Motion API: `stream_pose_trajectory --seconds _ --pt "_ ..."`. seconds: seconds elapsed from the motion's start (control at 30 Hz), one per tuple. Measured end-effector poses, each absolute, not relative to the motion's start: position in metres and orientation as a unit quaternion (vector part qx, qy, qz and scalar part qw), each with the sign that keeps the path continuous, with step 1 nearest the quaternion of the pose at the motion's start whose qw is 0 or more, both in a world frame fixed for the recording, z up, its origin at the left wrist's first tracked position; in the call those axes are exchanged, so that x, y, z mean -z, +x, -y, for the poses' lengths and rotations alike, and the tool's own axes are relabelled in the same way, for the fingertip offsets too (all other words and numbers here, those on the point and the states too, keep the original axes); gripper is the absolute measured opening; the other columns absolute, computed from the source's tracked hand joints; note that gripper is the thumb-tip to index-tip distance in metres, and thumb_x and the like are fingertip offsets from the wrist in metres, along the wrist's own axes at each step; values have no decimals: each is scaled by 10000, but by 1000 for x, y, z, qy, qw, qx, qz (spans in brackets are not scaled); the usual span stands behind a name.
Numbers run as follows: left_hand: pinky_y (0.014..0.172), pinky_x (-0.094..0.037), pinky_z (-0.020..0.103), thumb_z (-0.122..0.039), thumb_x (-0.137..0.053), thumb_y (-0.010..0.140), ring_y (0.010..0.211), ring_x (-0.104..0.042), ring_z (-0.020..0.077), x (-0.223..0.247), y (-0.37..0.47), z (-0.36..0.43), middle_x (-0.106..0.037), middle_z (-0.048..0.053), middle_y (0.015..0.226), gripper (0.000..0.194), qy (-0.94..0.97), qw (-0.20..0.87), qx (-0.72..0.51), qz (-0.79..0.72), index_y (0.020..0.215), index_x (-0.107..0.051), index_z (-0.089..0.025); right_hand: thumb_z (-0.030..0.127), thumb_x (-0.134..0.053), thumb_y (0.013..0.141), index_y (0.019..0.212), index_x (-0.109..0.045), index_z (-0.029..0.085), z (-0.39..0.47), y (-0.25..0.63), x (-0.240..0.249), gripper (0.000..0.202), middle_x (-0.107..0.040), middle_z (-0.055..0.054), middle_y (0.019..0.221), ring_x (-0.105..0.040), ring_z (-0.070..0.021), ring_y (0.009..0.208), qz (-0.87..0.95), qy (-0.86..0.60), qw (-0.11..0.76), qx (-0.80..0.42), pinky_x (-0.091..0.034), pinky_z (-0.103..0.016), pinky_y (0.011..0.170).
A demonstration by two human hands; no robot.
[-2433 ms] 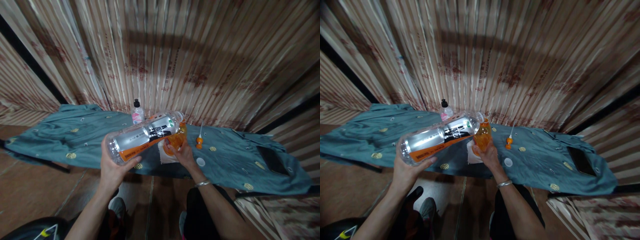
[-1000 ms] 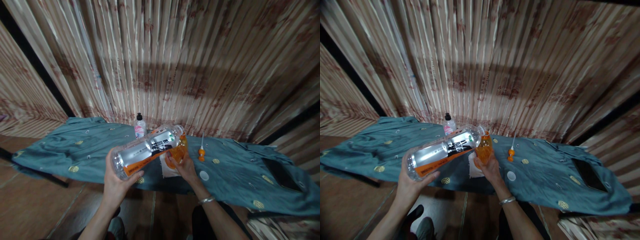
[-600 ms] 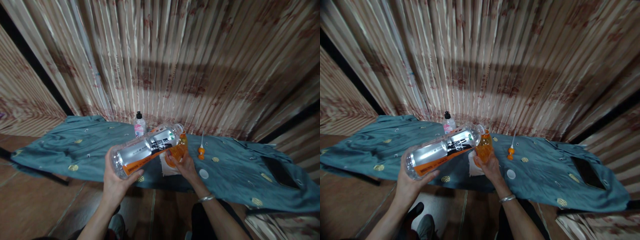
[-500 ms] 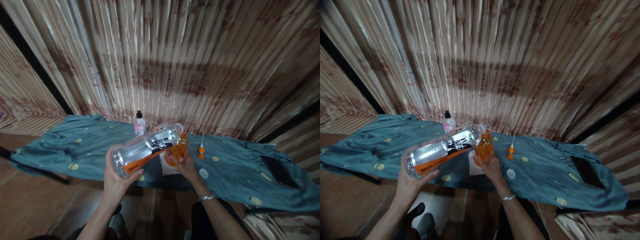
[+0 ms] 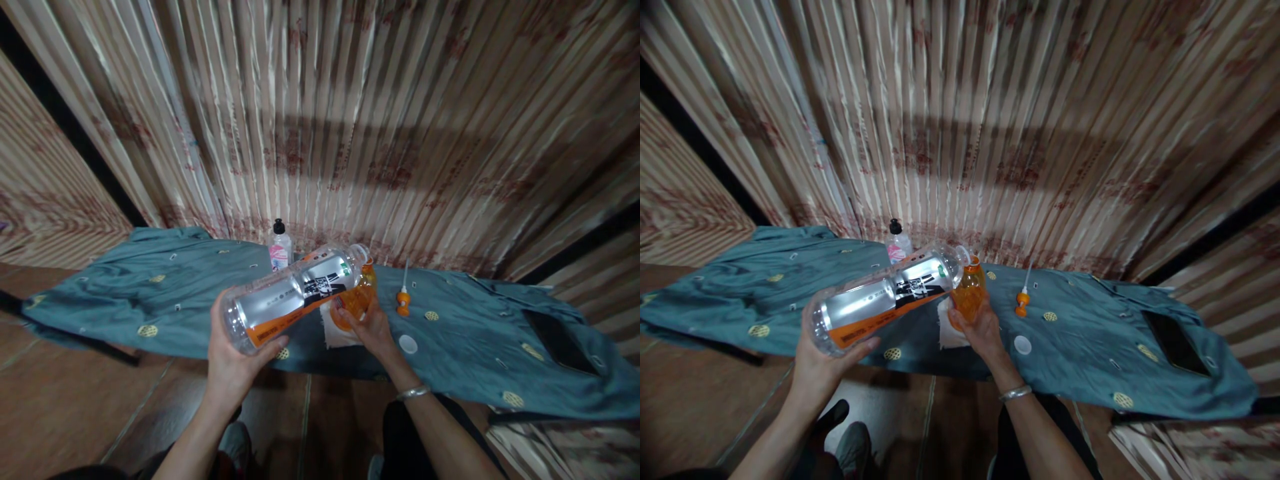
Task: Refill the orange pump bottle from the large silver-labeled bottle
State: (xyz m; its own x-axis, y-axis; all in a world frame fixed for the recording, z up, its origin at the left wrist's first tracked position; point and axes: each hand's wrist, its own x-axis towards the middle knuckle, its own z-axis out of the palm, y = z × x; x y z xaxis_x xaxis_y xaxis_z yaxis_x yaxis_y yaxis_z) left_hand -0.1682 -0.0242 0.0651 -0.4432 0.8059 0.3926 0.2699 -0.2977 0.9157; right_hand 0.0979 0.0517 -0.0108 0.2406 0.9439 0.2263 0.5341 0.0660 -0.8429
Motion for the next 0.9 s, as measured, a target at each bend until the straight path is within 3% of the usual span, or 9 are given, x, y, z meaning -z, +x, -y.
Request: stream_pose_trajectory --seconds 0.2,0.43,0.67,0.9 --pt "1134 -576 569 -482 -1013 517 1256 -695 390 -64 -167 24 -701 93 1326 936 481 200 -653 -550 1334 -606 -275 563 -796 757 1337 -598 209 -52 99 11 708 -823 -120 1179 -805 -365 1111 578 -642 450 -227 -642 -535 999" --pt "1131 -562 641 -497 -1031 474 1226 -705 411 -67 -166 23 -702 106 1309 987 472 213 -660 -544 1328 -598 -253 563 -806 762 1350 -588 207 -53 99 13 722 -827 -139 1194 -800 -386 1126 578 -643 450 -224 -645 -537 985" --pt "1123 -584 618 -474 -1041 465 1249 -693 424 -68 -164 24 -697 92 1320 981 462 224 -667 -539 1322 -605 -281 513 -804 795 1387 -593 183 -52 98 11 710 -817 -145 1218 -797 -370 1154 577 -644 448 -228 -622 -509 1019" --pt "1091 -603 615 -505 -1030 472 1233 -702 421 -61 -168 21 -700 106 1333 1001 473 218 -654 -549 1340 -583 -289 561 -795 777 1396 -576 192 -53 97 11 753 -814 -142 1222 -798 -381 1135 569 -661 430 -230 -626 -570 1009"
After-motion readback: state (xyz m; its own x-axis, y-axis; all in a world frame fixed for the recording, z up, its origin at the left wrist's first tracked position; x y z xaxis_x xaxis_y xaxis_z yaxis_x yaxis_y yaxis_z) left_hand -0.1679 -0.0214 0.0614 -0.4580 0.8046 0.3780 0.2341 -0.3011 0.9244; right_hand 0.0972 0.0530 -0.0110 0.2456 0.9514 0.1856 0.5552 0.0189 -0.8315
